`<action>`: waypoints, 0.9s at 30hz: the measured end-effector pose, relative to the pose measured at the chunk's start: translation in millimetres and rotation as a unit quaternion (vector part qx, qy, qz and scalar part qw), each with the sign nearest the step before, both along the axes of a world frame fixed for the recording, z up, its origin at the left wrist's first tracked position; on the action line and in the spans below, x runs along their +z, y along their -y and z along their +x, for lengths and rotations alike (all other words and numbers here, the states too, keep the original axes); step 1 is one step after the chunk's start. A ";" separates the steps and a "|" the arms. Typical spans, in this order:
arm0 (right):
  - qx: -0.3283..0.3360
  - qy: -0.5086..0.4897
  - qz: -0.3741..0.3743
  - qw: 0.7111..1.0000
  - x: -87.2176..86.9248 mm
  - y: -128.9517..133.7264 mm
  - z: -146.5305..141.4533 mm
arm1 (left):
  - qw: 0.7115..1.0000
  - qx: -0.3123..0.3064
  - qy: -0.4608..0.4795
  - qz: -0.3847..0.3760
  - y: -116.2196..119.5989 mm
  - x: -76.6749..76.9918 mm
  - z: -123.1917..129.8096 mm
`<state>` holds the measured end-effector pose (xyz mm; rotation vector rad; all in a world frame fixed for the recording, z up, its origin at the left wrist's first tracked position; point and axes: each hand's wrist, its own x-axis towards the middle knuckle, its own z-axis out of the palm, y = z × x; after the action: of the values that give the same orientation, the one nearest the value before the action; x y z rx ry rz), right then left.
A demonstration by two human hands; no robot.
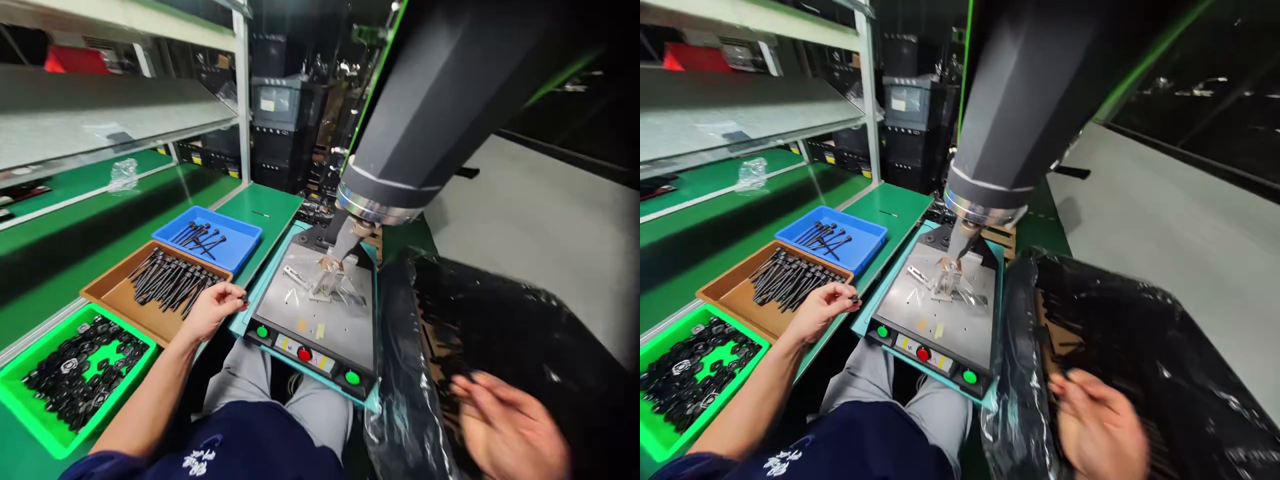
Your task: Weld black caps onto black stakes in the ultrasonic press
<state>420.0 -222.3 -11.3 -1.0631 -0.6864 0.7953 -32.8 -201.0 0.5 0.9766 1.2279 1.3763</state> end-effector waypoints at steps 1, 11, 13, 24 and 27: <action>0.041 0.000 -0.025 0.999 -8.6 6.2 -20.1 | 0.999 -0.020 0.038 -0.004 -8.1 -4.3 15.9; 0.204 -0.199 -0.071 0.956 -59.4 8.8 -182.5 | 0.972 -0.104 0.205 -0.043 -29.8 -27.0 112.5; 0.202 -0.207 -0.073 0.954 -61.9 8.4 -186.8 | 0.973 -0.100 0.204 -0.041 -28.7 -30.9 113.1; 0.234 -0.004 -0.103 0.967 -84.7 17.8 -191.2 | 0.984 -0.099 0.143 -0.030 -30.0 -49.3 103.6; 0.214 0.032 -0.089 0.972 -87.8 19.1 -193.4 | 0.986 -0.124 0.111 -0.023 -31.1 -48.3 98.9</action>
<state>226.6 -241.5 -99.1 -1.1214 -0.9291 1.2168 66.1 -169.8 -47.9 0.8847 0.9339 1.2199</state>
